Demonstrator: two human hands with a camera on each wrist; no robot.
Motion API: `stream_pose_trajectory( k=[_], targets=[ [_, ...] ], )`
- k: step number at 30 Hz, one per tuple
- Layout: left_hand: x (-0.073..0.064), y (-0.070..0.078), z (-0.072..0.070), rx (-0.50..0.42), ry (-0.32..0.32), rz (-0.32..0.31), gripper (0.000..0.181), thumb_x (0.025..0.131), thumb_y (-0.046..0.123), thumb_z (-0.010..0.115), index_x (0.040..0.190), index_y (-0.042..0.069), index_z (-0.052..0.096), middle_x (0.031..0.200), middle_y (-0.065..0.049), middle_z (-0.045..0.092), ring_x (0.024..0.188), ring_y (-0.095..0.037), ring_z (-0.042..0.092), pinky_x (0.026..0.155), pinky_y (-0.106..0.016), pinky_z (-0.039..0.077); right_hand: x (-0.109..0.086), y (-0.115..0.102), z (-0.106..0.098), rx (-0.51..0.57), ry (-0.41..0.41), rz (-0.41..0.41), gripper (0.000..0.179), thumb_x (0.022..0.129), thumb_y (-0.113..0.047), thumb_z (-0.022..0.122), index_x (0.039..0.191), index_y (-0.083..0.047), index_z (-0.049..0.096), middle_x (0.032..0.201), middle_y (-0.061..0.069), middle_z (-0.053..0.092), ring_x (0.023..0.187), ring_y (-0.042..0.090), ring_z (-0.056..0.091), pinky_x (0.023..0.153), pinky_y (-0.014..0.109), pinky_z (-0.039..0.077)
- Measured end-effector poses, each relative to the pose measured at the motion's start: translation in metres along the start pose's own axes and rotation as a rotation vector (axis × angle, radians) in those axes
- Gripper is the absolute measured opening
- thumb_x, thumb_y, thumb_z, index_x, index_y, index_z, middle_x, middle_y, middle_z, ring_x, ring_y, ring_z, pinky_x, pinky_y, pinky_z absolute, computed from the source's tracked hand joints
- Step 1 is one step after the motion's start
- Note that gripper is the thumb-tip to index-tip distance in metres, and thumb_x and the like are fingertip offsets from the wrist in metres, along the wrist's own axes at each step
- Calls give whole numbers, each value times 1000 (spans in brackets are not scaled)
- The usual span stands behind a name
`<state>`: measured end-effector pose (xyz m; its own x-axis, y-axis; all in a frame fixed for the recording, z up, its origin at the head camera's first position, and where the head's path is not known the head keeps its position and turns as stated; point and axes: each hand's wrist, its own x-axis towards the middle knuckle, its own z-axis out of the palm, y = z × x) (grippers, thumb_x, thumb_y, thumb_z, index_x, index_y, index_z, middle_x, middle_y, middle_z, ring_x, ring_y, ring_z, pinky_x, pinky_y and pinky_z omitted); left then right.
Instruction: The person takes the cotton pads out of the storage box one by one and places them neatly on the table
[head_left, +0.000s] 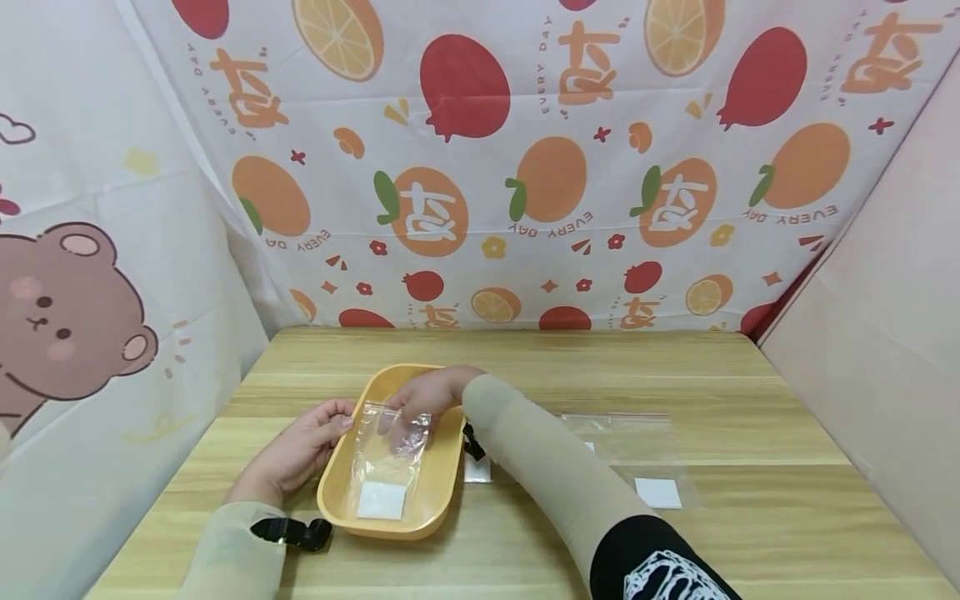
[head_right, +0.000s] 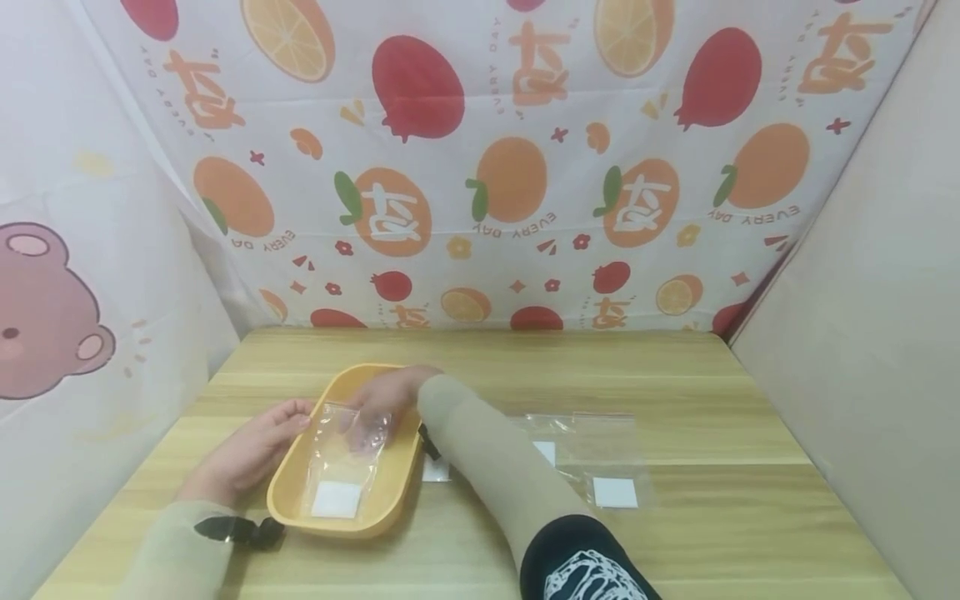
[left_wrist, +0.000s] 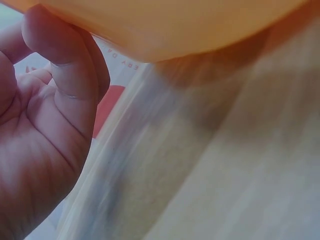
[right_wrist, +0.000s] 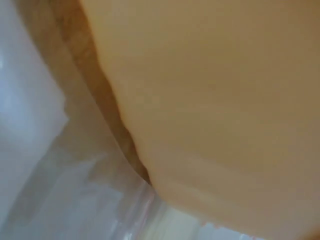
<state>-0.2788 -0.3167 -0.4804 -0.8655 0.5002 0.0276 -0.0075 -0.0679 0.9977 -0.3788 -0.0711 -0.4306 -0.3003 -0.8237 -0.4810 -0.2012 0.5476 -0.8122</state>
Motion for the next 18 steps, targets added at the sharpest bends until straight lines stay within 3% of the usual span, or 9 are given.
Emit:
stream_pose_trajectory(
  k=[8,14,18],
  targets=[
    [0,-4,-2,-7,-34,27,15,110,8,40,119,-2,46,106,-4,66,94,-14,67,76,-31,60,-29,-11,-7,104,60,-83,37,101,-1,47,133,-8,64,109,7,74,84,19,69,73,33,59],
    [-1,-6,-1,-24,-45,25,14,110,8,40,118,-1,48,102,-3,66,88,-13,67,71,-29,59,-72,-20,-13,210,58,-161,31,104,-5,49,133,-1,60,114,15,72,93,26,72,76,36,59],
    [-2,-6,-1,-56,-61,18,14,110,8,40,115,-1,49,96,-3,65,81,-13,67,66,-28,59,-104,-20,-20,226,86,-227,31,105,-4,45,132,0,60,119,18,70,102,33,70,80,41,59]
  ],
)
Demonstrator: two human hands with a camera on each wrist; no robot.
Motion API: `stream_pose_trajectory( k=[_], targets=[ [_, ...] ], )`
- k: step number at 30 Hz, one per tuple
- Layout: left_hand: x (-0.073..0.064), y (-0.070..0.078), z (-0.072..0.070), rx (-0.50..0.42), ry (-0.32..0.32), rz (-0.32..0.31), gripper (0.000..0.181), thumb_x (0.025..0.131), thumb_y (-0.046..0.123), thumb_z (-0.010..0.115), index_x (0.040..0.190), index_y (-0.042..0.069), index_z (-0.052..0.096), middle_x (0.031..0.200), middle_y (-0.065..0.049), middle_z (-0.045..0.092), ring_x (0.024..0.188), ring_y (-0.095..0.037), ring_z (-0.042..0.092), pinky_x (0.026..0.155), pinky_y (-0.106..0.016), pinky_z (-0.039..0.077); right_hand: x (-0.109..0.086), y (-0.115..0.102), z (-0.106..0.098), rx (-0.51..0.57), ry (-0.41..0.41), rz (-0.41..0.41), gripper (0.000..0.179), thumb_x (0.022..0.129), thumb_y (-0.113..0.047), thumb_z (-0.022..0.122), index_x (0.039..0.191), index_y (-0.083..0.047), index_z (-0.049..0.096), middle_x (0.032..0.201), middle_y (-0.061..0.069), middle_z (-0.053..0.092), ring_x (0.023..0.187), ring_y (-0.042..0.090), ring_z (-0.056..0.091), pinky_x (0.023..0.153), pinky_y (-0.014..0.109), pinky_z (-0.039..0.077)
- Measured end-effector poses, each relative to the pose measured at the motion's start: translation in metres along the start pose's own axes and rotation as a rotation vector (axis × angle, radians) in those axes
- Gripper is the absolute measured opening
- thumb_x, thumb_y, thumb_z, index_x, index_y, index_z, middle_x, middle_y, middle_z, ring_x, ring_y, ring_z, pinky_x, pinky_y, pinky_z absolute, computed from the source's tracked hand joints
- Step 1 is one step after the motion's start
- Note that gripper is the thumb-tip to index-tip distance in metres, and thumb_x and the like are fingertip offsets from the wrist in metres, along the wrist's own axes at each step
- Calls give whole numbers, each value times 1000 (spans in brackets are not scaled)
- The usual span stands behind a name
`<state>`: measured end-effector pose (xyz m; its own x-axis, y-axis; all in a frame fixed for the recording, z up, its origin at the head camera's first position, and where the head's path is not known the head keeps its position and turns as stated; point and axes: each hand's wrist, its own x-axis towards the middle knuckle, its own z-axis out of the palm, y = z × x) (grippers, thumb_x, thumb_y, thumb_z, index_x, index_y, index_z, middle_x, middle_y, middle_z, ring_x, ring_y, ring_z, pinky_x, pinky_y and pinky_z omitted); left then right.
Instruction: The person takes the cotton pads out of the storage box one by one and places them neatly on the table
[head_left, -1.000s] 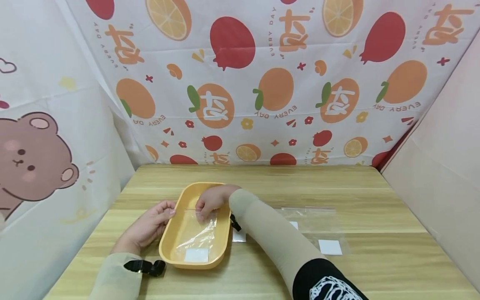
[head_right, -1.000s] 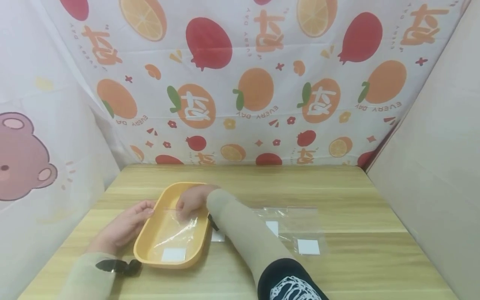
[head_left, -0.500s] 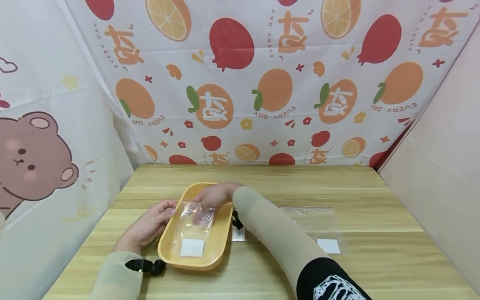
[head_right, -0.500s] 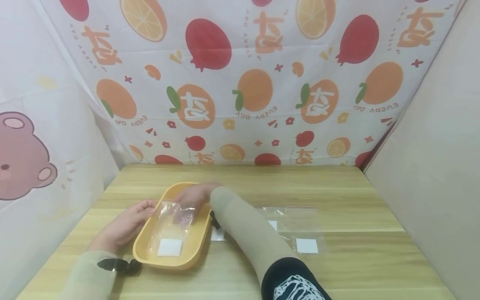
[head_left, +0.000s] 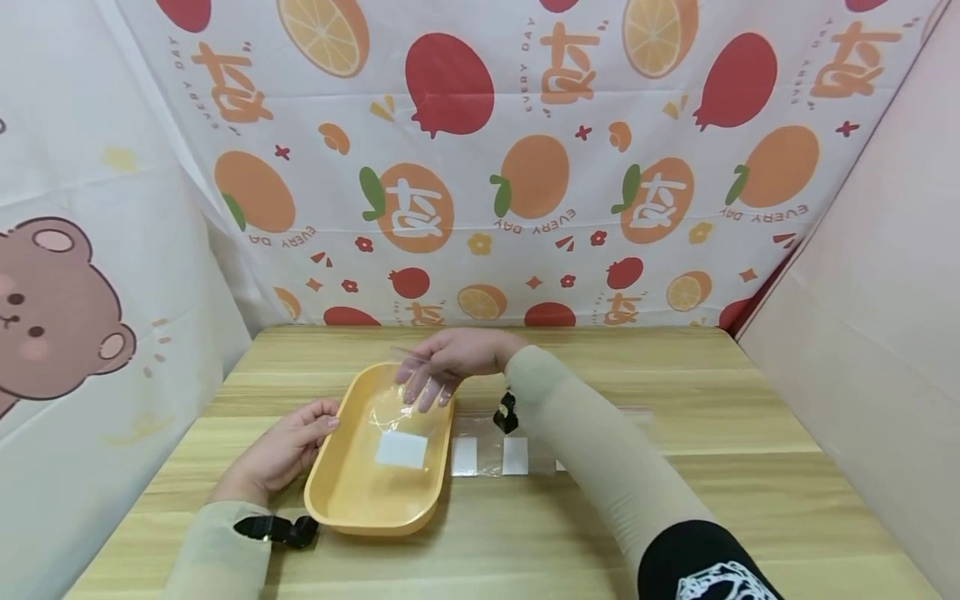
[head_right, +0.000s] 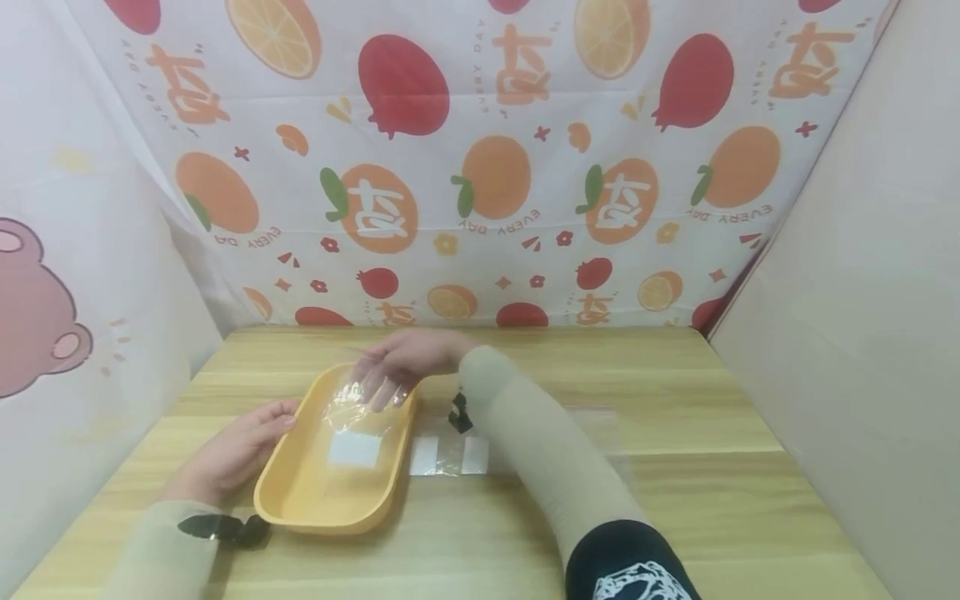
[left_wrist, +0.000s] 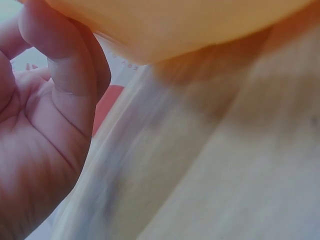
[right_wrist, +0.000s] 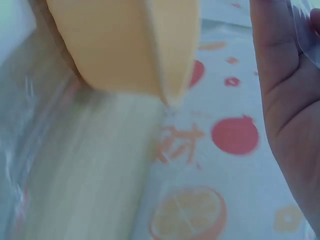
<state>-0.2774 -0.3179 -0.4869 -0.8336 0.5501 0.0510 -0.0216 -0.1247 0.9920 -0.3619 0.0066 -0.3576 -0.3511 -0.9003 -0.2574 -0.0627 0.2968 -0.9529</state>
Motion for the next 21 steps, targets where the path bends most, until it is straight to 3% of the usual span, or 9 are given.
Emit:
stream_pose_trajectory(
  k=[4,9,16,21],
  targets=[
    [-2,1,-2,-20,-23,1,14,110,6,37,111,2,50,92,-2,63,78,-12,65,65,-28,59,-31,-5,-9,-35,41,-55,36,104,0,36,132,2,59,118,18,70,101,35,70,81,43,59],
    [-2,0,-3,-20,-18,-15,16,110,7,36,111,5,52,91,-1,65,78,-12,66,64,-30,59,-76,-3,-21,-112,105,-71,32,105,-2,38,128,2,60,114,20,71,97,36,71,81,44,59],
    [-1,1,-4,-12,-4,-21,15,110,8,37,112,4,52,93,-1,65,78,-13,67,65,-31,60,-142,15,-34,-178,211,11,23,105,-8,51,121,1,65,108,20,72,86,34,70,76,42,60],
    [-1,0,-5,-13,-21,-13,15,110,8,37,112,3,51,91,-1,64,75,-12,66,63,-29,59,-189,41,-36,-245,273,97,21,104,-13,55,117,-4,68,105,16,73,77,27,65,70,37,59]
  ],
)
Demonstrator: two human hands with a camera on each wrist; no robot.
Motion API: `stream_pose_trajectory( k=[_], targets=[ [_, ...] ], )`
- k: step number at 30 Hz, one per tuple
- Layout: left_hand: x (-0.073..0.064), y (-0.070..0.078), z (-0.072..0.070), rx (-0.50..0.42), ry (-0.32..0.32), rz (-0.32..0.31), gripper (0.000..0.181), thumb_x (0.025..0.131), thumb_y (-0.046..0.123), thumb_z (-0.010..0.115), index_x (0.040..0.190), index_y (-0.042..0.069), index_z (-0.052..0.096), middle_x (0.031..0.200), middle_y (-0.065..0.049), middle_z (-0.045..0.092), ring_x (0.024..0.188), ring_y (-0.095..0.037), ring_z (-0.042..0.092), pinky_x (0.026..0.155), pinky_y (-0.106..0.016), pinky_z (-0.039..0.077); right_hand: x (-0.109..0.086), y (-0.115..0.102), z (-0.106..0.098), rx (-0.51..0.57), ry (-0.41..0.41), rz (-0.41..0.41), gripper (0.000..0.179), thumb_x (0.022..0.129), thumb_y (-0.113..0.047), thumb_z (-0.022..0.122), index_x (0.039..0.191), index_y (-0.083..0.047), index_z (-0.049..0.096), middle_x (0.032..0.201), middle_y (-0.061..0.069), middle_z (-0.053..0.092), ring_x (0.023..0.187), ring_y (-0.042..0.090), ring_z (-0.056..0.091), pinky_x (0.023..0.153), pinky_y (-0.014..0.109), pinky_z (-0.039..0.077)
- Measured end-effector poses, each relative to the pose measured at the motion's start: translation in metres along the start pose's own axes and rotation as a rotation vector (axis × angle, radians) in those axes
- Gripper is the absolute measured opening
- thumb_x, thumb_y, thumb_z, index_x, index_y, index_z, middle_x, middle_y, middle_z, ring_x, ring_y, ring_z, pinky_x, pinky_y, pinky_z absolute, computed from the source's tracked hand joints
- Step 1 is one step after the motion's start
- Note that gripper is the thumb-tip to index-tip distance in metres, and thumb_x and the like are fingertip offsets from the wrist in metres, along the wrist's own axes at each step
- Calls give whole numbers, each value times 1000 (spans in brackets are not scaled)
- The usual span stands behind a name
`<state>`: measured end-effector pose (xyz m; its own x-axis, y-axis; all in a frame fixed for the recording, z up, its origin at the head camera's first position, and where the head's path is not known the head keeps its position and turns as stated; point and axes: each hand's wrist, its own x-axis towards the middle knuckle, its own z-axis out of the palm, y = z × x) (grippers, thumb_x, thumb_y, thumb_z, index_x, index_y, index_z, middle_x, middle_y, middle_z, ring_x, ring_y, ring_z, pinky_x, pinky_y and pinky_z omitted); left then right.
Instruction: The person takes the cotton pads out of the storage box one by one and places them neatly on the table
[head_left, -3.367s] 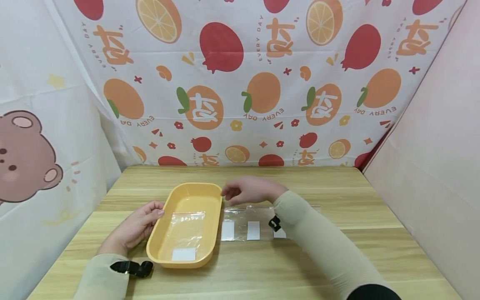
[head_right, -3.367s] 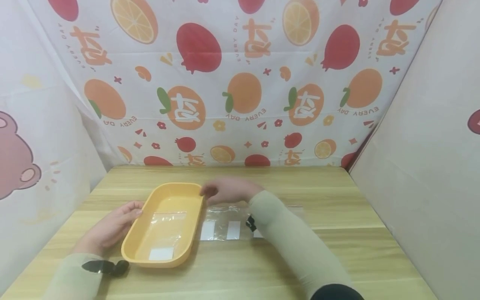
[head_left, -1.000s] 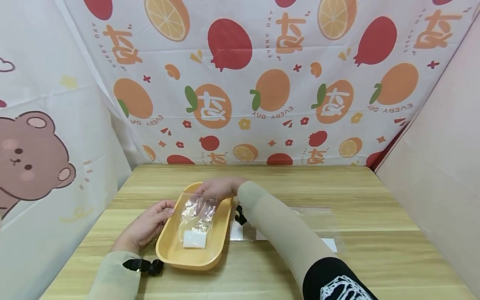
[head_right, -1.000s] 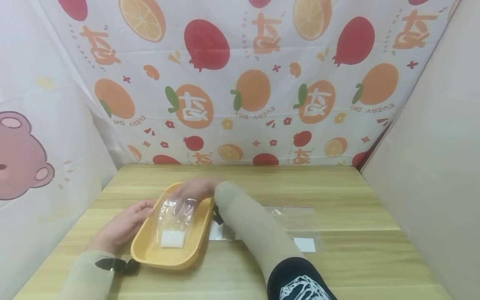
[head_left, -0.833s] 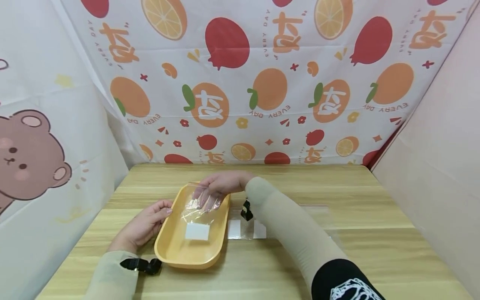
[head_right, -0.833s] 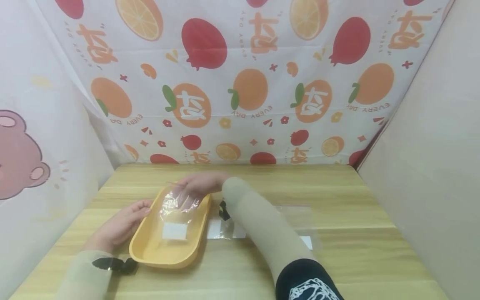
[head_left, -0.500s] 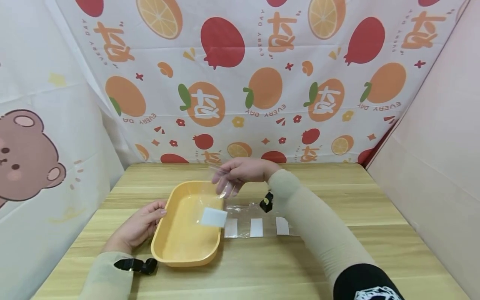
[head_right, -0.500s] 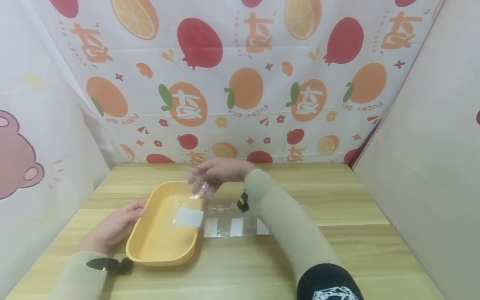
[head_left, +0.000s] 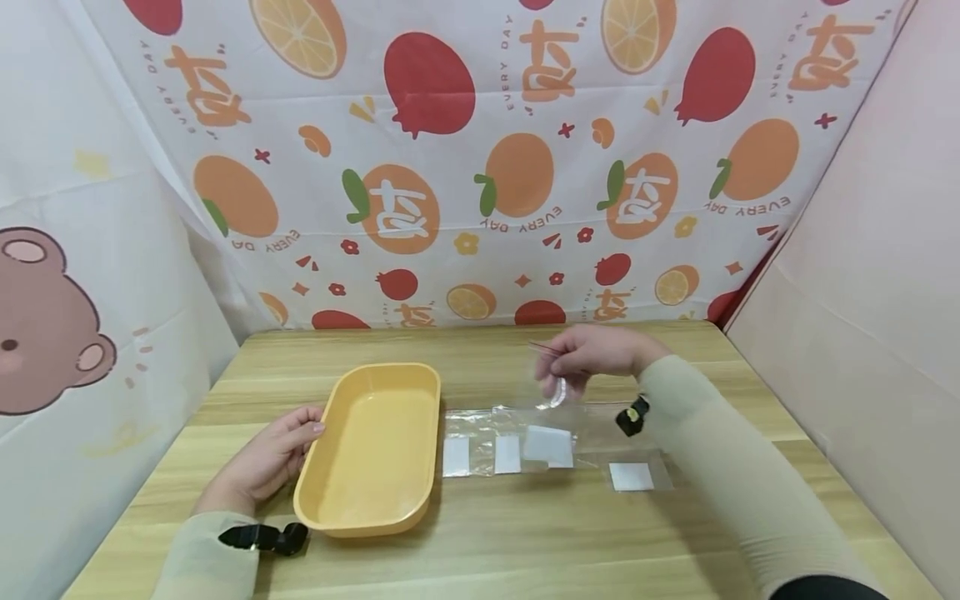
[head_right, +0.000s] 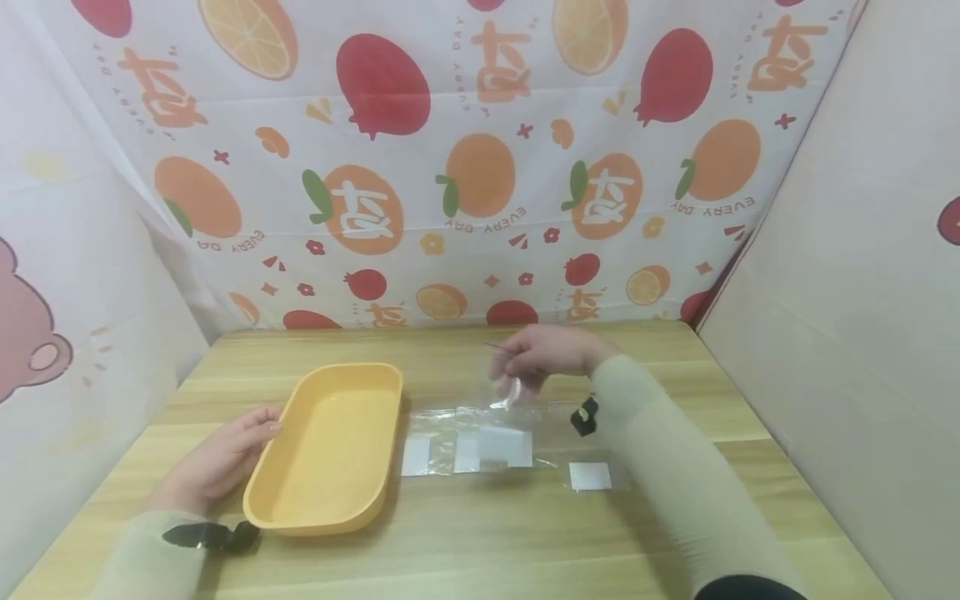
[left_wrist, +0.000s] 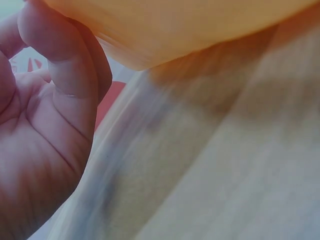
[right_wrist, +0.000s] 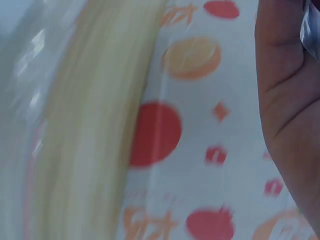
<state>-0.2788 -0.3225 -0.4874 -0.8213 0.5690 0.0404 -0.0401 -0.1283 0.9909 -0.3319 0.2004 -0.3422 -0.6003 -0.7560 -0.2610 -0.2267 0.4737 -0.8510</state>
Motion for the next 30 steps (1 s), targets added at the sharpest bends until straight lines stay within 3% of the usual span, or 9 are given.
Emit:
stream_pose_trajectory(
  k=[5,14,20,26,30],
  targets=[
    [0,-2,-1,-28,-9,10,16,110,7,35,113,1,50,94,-2,65,78,-13,67,65,-31,60,-42,33,-3,-53,42,69,20,103,-10,52,113,-9,70,102,13,73,71,21,61,63,35,56],
    [3,1,0,2,22,5,15,110,7,37,111,5,52,94,1,63,80,-10,65,67,-27,58,-104,83,-17,-22,112,177,27,96,-1,49,108,-9,72,94,16,71,60,15,52,52,24,47],
    [3,2,0,2,36,-9,14,110,8,38,111,6,52,95,1,64,82,-11,66,68,-28,59,-140,102,-18,24,78,302,31,87,4,45,103,-3,71,89,14,69,57,11,47,50,22,41],
    [2,5,4,22,50,-15,12,110,9,39,110,4,50,94,1,64,82,-11,65,68,-28,58,-160,126,-19,-56,107,463,24,83,1,52,92,-5,73,71,1,60,56,10,46,51,23,41],
    [2,5,8,20,41,-16,12,110,8,39,110,4,50,93,1,63,80,-10,64,67,-27,58,-158,147,-21,-158,147,427,18,87,-2,57,92,-7,74,69,0,56,62,13,48,56,26,42]
  ],
)
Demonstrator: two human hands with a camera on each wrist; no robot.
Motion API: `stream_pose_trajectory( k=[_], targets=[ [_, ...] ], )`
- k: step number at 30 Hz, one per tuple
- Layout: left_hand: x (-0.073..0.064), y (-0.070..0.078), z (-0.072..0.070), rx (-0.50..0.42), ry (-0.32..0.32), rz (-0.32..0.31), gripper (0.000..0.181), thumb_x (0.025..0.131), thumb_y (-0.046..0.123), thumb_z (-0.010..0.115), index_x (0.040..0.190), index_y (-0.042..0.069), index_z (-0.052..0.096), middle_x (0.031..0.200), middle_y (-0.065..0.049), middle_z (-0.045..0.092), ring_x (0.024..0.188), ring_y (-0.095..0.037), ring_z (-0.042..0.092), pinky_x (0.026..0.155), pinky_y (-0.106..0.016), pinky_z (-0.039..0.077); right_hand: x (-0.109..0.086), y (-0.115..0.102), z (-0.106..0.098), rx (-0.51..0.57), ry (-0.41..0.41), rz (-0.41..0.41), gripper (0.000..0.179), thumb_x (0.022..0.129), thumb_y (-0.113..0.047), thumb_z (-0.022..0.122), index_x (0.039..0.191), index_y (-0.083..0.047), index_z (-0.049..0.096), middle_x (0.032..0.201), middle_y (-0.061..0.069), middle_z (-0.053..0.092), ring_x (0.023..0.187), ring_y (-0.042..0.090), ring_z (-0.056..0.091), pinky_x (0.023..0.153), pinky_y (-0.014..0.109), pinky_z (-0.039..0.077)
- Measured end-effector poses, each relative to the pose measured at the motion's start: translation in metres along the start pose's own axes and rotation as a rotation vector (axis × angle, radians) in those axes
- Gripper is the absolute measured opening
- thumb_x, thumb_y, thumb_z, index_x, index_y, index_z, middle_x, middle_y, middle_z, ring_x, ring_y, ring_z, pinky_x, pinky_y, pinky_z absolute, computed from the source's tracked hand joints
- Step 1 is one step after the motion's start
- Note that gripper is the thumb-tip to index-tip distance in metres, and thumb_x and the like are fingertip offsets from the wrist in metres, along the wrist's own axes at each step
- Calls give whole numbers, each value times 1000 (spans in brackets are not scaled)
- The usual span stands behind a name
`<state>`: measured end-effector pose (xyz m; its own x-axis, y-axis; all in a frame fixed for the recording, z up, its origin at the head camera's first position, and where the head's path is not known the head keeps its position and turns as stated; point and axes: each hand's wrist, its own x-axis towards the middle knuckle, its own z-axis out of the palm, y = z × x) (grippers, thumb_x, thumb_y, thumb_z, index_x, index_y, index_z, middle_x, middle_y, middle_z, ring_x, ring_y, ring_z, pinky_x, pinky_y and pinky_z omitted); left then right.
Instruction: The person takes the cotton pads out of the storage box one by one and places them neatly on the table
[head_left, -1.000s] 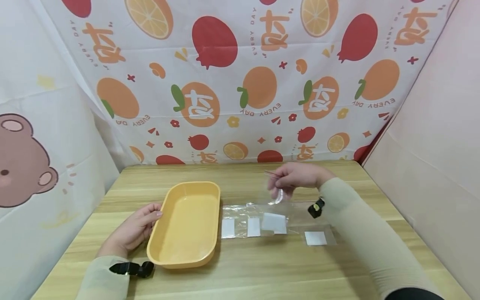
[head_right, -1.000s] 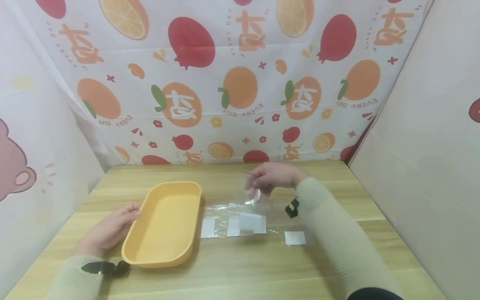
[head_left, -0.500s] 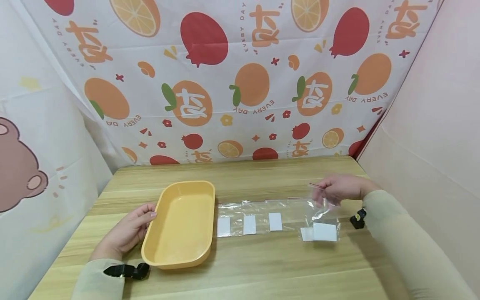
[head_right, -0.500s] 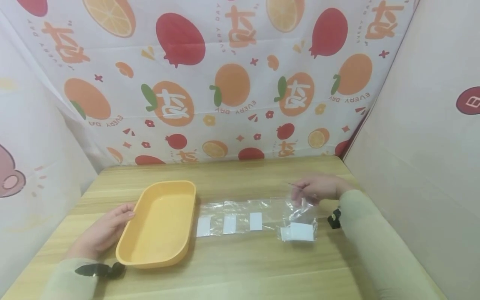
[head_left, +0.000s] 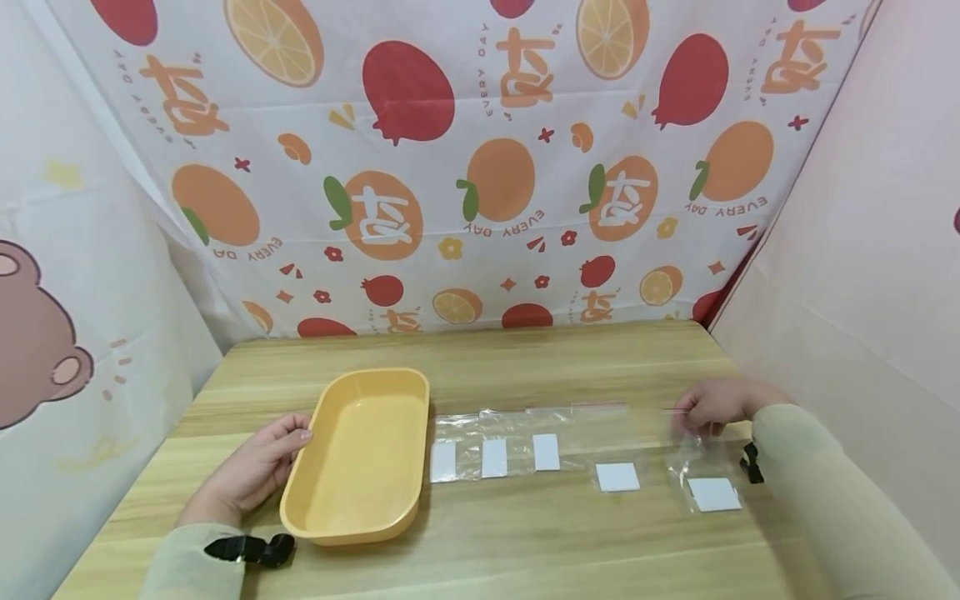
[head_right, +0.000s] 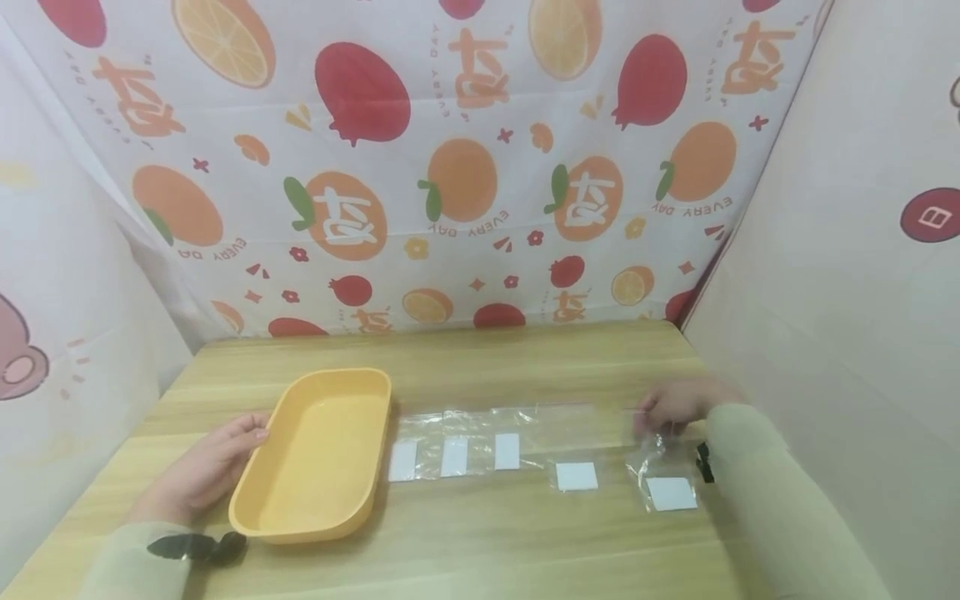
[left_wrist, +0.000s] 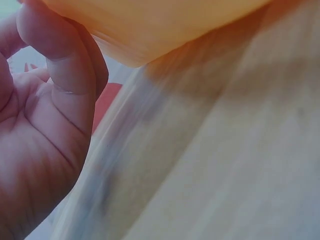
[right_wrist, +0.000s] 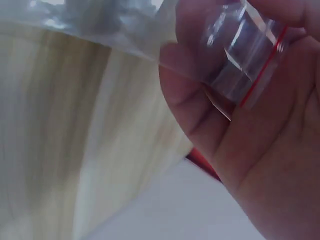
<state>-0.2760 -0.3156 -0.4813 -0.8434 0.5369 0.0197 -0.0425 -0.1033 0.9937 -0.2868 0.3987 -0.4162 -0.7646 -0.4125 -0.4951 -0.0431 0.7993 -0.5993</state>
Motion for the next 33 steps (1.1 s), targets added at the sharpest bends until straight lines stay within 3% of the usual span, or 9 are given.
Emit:
stream_pose_trajectory(
  k=[6,22,27,33],
  targets=[
    [-1,-6,1,-11,-18,4,14,110,8,37,112,3,50,94,0,63,80,-10,64,67,-27,58,23,8,6,-87,44,-66,13,89,-6,63,94,-13,72,75,-2,57,69,15,53,60,29,46],
    [3,-9,1,-37,-42,-3,13,110,7,36,113,0,46,95,-2,63,82,-12,65,67,-28,59,42,-4,15,-128,148,-1,18,84,9,64,85,-9,63,74,-1,53,64,14,49,57,27,41],
    [1,-8,-2,-49,-47,5,14,110,7,35,113,-3,44,96,-3,63,83,-12,66,69,-28,59,44,-8,17,-220,177,-30,24,84,12,63,79,-11,57,71,-3,50,65,15,49,60,29,40],
    [0,-4,-6,-29,-43,7,14,111,7,35,113,2,48,97,-1,63,85,-12,65,70,-29,59,46,-15,16,-372,197,-70,30,79,16,58,73,-13,53,67,-5,44,63,12,46,61,29,38]
  ],
)
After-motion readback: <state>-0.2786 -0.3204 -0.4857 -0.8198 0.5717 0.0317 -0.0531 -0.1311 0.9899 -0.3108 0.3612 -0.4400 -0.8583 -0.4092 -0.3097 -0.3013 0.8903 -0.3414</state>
